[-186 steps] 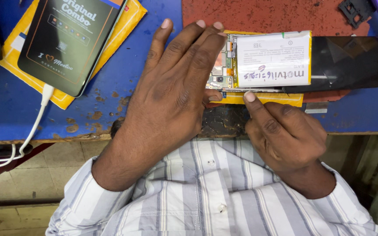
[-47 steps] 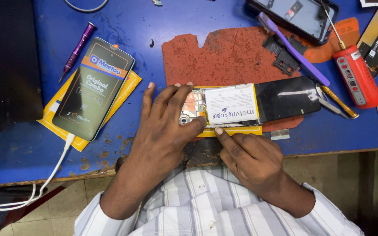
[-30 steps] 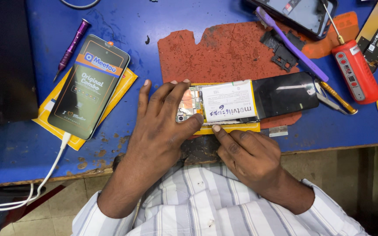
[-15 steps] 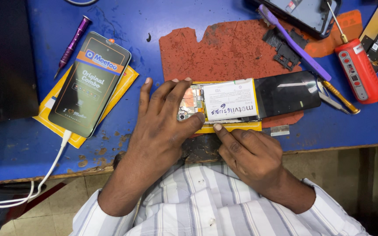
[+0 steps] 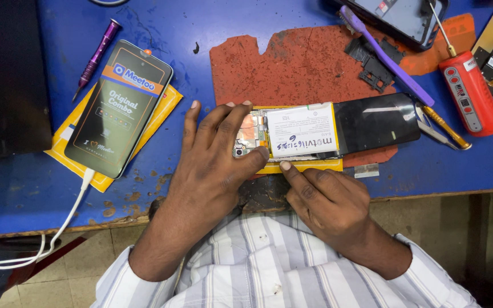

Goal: The person cleans the inside of a smartphone frame with a brush, then removes the battery from the phone's chassis. They then open a new screen assembly package, remove the screen, and peel off protective films from the back of the new screen.

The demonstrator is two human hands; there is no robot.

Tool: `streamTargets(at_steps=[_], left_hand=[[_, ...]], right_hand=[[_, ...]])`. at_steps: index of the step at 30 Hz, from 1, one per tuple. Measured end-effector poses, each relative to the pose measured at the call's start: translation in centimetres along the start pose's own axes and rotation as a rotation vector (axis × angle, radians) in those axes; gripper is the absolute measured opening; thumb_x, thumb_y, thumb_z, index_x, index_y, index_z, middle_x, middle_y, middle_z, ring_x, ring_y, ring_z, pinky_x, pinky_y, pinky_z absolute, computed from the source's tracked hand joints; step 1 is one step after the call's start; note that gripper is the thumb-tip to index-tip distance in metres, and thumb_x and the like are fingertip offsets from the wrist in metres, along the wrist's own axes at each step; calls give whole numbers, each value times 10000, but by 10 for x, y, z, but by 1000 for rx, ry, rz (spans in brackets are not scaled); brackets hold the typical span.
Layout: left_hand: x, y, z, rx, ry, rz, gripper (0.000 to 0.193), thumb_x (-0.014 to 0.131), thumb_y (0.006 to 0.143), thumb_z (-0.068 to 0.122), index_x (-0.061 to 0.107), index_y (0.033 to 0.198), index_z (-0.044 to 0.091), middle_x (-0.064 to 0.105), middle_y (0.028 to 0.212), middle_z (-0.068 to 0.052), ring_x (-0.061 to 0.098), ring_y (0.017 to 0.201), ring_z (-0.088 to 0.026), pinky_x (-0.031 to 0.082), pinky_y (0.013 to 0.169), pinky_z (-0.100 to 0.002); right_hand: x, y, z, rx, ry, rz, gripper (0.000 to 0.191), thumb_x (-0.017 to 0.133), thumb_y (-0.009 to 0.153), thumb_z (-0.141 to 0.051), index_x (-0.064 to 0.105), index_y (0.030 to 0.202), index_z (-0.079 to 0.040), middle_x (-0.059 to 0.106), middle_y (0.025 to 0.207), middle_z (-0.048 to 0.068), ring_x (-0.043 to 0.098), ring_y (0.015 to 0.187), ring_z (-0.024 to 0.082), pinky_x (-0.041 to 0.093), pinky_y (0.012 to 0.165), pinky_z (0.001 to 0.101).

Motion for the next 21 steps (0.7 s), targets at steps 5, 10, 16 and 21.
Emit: streamTargets(at_steps=[5, 10, 16, 21], left_hand=[[0, 0, 0, 0, -14, 0, 358, 704, 739, 13, 725, 1076, 133, 453, 1480, -236, 407, 1399, -419, 179, 1206, -706], [-1, -1, -1, -3, -13, 8, 366, 713, 731, -7, 723, 1068, 137, 456, 1476, -231, 410, 1399, -413, 178, 1211, -706], [0, 0, -1, -3, -15, 5, 392, 733, 707, 11, 717, 1080, 131, 454, 1477, -232, 408, 1398, -416, 177, 1208, -706], [0, 0, -1, -1, -2, -3, 392, 744, 713, 34, 716, 1091, 134, 450, 1482, -231, 404, 1399, -418, 176, 1207, -703]], right_hand=[[0, 0, 0, 3, 17, -4, 468, 822, 763, 37, 718, 1218, 22, 665, 883, 100, 644, 676, 185, 550, 605, 337], [1, 0, 0, 4, 13, -2, 462, 824, 765, 37, 719, 1215, 25, 657, 867, 95, 639, 667, 180, 552, 601, 336], [1, 1, 0, 0, 13, -4, 461, 821, 765, 41, 721, 1215, 29, 666, 875, 95, 639, 668, 177, 551, 601, 334], [1, 2, 0, -5, 13, -7, 465, 823, 767, 33, 715, 1219, 28, 674, 895, 100, 644, 682, 181, 550, 609, 334]])
Point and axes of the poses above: each hand's wrist, its own y-axis towards the middle knuckle, its own x-axis out of the palm, z = x × y, the point moved 8 cm from there along y, towards the middle knuckle
